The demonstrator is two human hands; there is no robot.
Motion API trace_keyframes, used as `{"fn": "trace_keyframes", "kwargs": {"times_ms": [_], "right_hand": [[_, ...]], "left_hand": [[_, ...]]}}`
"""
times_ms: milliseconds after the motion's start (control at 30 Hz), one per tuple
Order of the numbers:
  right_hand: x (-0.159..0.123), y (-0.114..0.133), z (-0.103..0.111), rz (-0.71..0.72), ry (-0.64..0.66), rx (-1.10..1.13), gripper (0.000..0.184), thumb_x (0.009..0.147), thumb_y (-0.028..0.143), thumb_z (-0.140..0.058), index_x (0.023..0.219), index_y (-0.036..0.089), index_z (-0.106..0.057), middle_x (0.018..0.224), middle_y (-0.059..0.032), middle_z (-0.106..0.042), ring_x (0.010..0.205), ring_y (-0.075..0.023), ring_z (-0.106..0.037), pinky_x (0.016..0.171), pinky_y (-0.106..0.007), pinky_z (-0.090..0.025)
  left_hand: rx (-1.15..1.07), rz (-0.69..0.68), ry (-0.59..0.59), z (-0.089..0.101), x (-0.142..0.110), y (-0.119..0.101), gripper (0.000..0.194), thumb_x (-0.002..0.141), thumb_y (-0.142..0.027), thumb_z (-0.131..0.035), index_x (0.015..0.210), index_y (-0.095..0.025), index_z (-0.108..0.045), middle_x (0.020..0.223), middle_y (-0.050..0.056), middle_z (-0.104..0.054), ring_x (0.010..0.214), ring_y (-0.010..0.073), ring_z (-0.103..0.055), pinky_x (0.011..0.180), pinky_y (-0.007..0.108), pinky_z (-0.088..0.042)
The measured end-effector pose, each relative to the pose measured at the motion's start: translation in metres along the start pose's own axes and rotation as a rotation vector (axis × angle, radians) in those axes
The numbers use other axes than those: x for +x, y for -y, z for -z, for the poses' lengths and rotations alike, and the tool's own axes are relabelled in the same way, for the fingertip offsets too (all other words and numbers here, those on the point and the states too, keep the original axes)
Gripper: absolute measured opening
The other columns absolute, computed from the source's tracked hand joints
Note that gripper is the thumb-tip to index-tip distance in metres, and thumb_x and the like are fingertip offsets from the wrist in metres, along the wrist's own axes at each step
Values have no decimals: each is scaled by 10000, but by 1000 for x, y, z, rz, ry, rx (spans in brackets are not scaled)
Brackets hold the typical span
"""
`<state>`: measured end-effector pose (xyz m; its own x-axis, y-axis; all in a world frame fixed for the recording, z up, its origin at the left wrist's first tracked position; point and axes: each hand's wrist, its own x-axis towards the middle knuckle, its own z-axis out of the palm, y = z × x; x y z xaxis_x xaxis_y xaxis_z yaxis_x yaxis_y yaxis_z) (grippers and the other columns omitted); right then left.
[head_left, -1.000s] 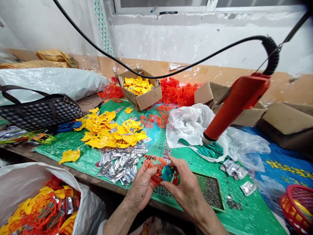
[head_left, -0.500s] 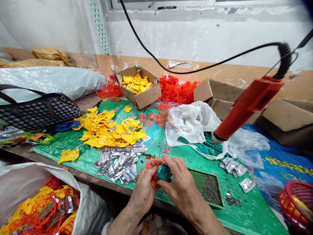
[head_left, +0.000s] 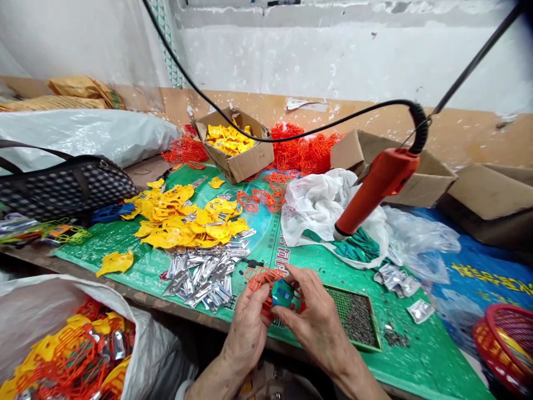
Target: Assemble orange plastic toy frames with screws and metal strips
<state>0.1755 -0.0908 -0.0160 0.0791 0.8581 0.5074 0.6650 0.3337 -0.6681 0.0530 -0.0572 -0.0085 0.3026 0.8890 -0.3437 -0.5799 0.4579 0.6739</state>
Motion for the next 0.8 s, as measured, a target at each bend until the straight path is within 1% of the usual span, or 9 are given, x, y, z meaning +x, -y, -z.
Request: {"fn": "trace_keyframes", "kwargs": {"times_ms": [133, 233, 333, 433, 500, 667, 800], "right_hand": [[-4, 1, -1, -11, -35, -3, 654, 747, 80, -697, 1334, 244, -458, 1043, -72, -603, 941, -249, -566, 796, -391, -529], [-7, 2, -3, -25, -33, -20, 682, 743, 69, -698, 1350, 241, -441, 1044, -73, -597, 948, -251, -555, 815, -401, -520], [-10, 4, -6, -33, -41, -38, 694, 734, 52, -677, 1355, 241, -432, 1048, -78, -596, 951, -262, -549, 822, -426, -513], [-12, 6, -10, -43, -33, -66, 659, 761, 73, -650, 1356, 249, -429, 1057, -83, -599, 955, -270, -548, 829, -453, -505], [-13, 8, -13, -57, -22, -79, 637, 784, 94, -641, 1363, 249, -424, 1070, -86, -602, 966, -272, -547, 834, -462, -502], [-16, 11, -20, -60, -63, -58, 577, 786, 111, -677, 1306, 240, -464, 1101, -92, -594, 1003, -276, -529, 859, -468, -493], [-19, 10, -21, -90, -81, -27, 574, 756, 118, -734, 1266, 242, -502, 1099, -82, -571, 1016, -268, -515, 852, -451, -497]], "left_hand": [[10, -12, 24, -2, -1, 0, 242, 702, -290, -789, 915, -177, -773, 957, 65, -780, 914, 257, -699, 806, 319, -536], [0, -9, 21, 1, 0, 2, 242, 712, -296, -788, 919, -173, -771, 968, 70, -779, 893, 250, -703, 787, 313, -541], [-19, 3, 41, 8, 1, 6, 219, 737, -279, -785, 926, -169, -771, 949, 59, -781, 864, 213, -704, 779, 276, -542], [-47, 26, 59, 15, 1, 9, 208, 733, -226, -797, 936, -183, -772, 935, 32, -782, 836, 168, -699, 765, 229, -537], [-65, 34, 51, 19, 1, 10, 233, 721, -202, -808, 950, -189, -772, 942, 24, -783, 829, 155, -698, 774, 220, -538], [-85, 25, 8, 20, -1, 10, 257, 707, -203, -820, 958, -189, -768, 922, 26, -781, 804, 159, -705, 743, 216, -549], [-91, 5, -13, 21, 2, 11, 262, 702, -204, -823, 955, -175, -761, 915, 37, -777, 825, 172, -711, 749, 224, -559]]}}
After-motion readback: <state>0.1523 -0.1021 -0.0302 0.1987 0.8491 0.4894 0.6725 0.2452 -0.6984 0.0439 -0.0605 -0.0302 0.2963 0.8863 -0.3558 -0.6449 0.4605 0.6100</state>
